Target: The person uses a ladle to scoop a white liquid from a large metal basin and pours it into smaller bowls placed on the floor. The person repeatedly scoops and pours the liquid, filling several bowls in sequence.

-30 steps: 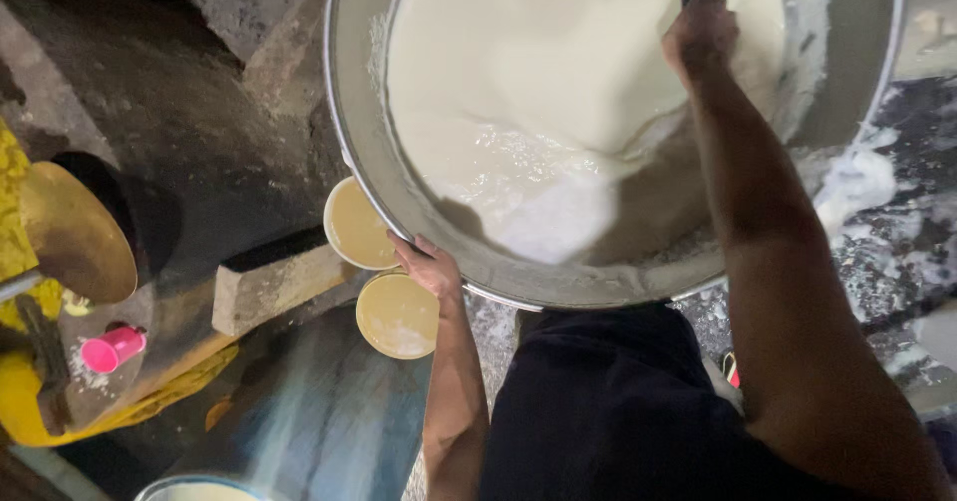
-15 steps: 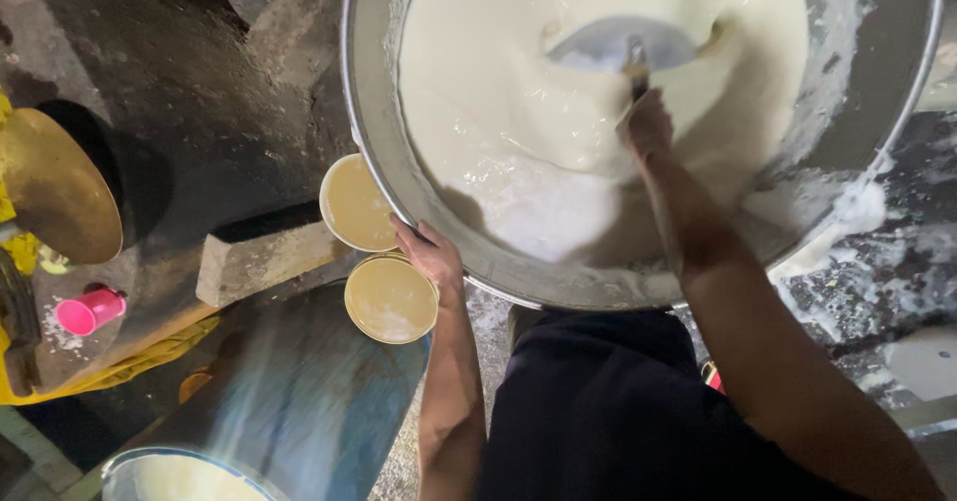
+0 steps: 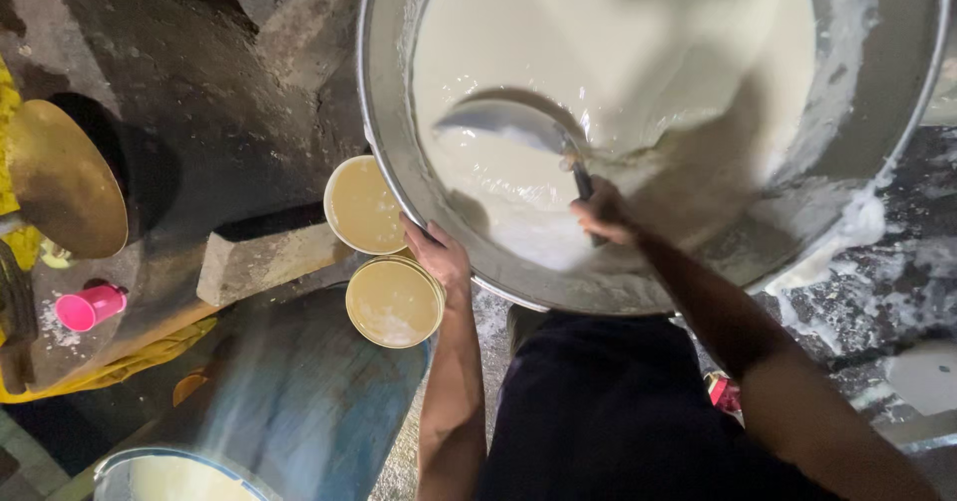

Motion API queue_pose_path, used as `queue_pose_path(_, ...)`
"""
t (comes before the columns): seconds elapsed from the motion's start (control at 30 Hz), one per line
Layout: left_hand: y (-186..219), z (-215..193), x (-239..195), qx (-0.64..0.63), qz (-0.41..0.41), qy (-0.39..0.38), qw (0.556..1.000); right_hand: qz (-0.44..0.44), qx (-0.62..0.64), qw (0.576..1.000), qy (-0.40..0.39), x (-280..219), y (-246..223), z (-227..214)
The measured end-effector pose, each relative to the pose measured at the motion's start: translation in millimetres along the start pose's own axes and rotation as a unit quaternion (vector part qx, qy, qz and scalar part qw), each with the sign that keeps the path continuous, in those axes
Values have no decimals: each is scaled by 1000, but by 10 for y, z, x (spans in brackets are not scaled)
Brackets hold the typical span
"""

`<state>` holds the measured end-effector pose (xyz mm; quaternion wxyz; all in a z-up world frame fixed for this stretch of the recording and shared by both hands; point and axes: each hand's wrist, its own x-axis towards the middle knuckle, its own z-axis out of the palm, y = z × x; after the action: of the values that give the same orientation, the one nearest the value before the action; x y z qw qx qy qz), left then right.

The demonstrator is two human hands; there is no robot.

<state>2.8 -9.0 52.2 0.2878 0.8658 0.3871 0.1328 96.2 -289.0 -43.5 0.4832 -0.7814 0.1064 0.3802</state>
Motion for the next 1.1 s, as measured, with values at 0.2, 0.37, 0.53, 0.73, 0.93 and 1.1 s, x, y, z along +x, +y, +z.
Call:
queue_pose_path(0.2, 77, -42, -2, 62, -22, -5, 998, -42, 131, 989, 52, 255, -606, -559)
queue_pose_path(0.37, 14, 42, -12, 18, -6, 30, 999, -303, -94, 897, 308, 1099, -989, -797)
queue_pose_path(0.53, -38, 55, -24, 0, 1, 21, 1000, -160, -100, 949, 254, 2022, -1168, -786)
queue_pose_path(0.73, -27, 25, -63, -2, -40, 13, 999, -82, -218, 956, 180, 2793, -1189, -386)
queue_pose_path(0.93, -136, 53, -51, 8, -39, 9, 999, 24, -318, 945, 77, 3076, -1382, 112)
queue_pose_path(1.1, -166, 77, -58, 9, -23, 15, 1000, 25, -326, 941, 88, 2887, -1359, 403)
